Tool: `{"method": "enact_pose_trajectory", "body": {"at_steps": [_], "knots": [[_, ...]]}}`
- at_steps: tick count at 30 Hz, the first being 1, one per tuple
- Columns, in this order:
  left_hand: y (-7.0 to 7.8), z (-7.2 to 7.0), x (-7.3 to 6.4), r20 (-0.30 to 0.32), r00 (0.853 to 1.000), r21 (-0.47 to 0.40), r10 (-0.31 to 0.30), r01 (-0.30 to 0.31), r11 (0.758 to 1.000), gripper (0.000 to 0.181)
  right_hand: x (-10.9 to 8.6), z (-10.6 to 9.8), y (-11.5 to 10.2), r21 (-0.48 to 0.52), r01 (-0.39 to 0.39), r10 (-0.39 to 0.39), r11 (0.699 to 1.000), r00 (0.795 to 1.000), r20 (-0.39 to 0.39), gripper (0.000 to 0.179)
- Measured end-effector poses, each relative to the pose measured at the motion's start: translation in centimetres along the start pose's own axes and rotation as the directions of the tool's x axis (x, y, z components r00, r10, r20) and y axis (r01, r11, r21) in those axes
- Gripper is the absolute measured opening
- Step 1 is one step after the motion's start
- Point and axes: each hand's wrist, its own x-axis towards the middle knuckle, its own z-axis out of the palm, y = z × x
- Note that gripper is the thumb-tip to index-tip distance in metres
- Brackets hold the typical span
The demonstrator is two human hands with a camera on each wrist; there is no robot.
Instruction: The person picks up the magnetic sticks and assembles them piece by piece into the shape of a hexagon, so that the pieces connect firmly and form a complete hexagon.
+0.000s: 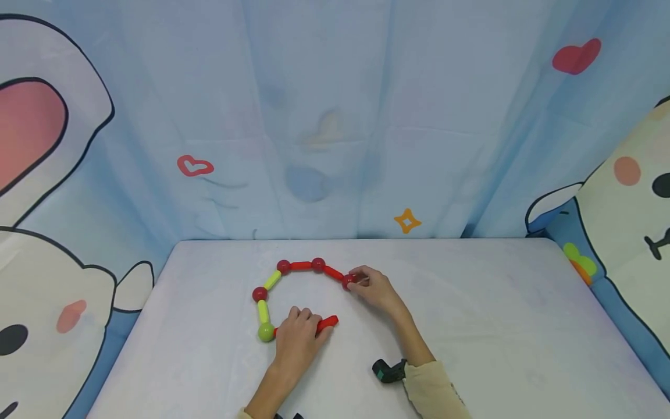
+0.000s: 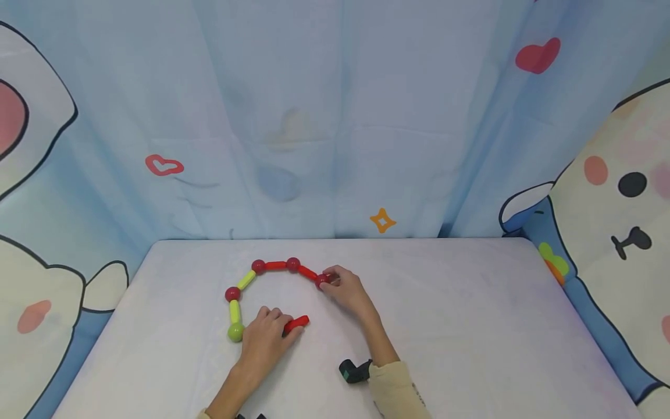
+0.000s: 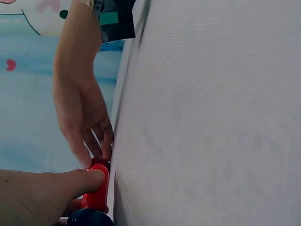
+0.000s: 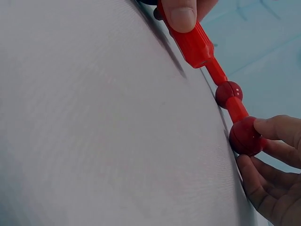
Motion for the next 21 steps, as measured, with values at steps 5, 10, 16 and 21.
{"method": "enact_pose_trajectory", "body": {"at_steps": [5, 10, 16, 21], "knots": [[-0.1, 0.1, 0.0, -0.017, 1.000, -0.003, 0.004, -0.004, 1.000, 0.035, 0.0, 0.4, -0.1, 0.008, -0.001, 0.001, 1.000, 1.000, -0.001, 0.029], [-0.1, 0.2, -0.1, -0.029, 1.000, -0.017, 0.010, -0.010, 1.000, 0.034, -0.2, 0.9, -0.7, 0.003, 0.029, -0.029, 1.000, 1.000, 0.006, 0.029], [-0.1, 0.2, -0.1, -0.034, 0.999, -0.018, 0.009, -0.010, 1.000, 0.033, -0.6, 1.6, -1.3, -0.006, 0.052, -0.052, 0.999, 0.999, 0.017, 0.028], [-0.1, 0.2, -0.1, -0.045, 0.999, -0.004, 0.016, -0.016, 1.000, 0.033, -0.9, 1.9, -1.7, -0.012, 0.066, -0.065, 0.998, 0.997, 0.036, 0.029]]}}
